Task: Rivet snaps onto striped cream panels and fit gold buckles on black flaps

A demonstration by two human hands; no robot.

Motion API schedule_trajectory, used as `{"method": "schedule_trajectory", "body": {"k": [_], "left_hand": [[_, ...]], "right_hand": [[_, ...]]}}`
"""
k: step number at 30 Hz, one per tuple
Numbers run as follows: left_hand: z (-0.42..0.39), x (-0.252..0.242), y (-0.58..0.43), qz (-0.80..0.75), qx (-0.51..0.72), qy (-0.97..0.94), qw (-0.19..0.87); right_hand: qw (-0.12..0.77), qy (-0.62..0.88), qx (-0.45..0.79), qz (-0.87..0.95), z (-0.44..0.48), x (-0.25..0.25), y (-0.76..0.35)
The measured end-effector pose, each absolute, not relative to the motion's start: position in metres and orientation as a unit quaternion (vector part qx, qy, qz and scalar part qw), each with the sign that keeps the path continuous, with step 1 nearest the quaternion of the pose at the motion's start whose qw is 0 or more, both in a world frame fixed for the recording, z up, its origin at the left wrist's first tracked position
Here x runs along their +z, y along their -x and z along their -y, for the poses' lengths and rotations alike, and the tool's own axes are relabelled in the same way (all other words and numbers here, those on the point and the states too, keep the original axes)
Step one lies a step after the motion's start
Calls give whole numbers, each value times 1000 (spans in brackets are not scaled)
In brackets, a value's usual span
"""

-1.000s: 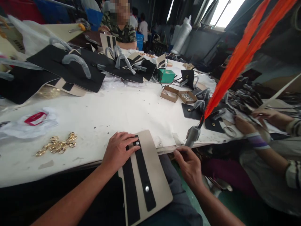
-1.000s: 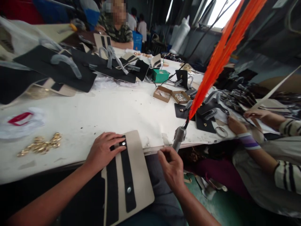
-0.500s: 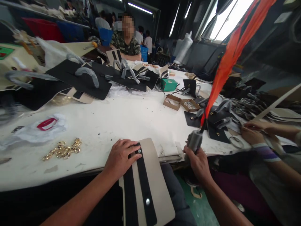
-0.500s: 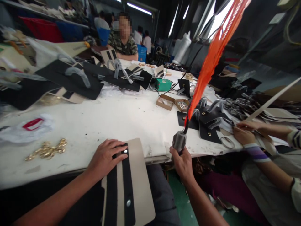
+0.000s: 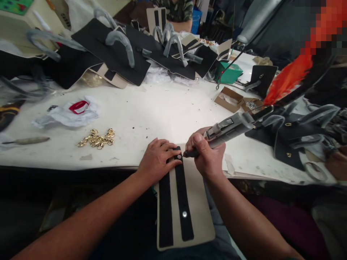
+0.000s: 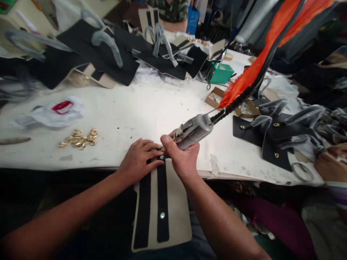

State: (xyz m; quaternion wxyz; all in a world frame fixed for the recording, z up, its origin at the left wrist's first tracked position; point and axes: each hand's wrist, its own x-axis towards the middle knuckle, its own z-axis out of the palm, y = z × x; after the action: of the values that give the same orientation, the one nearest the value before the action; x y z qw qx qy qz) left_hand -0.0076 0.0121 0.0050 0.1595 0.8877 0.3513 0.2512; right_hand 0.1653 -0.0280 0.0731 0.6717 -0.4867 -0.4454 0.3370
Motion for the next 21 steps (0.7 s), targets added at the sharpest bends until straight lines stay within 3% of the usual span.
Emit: {"method": "schedule_trajectory", "body": {"k": [21], "left_hand": [[-12, 4, 6, -350, 241, -890, 162]], "right_hand": [[677, 468, 301, 483, 19, 57, -163]]}}
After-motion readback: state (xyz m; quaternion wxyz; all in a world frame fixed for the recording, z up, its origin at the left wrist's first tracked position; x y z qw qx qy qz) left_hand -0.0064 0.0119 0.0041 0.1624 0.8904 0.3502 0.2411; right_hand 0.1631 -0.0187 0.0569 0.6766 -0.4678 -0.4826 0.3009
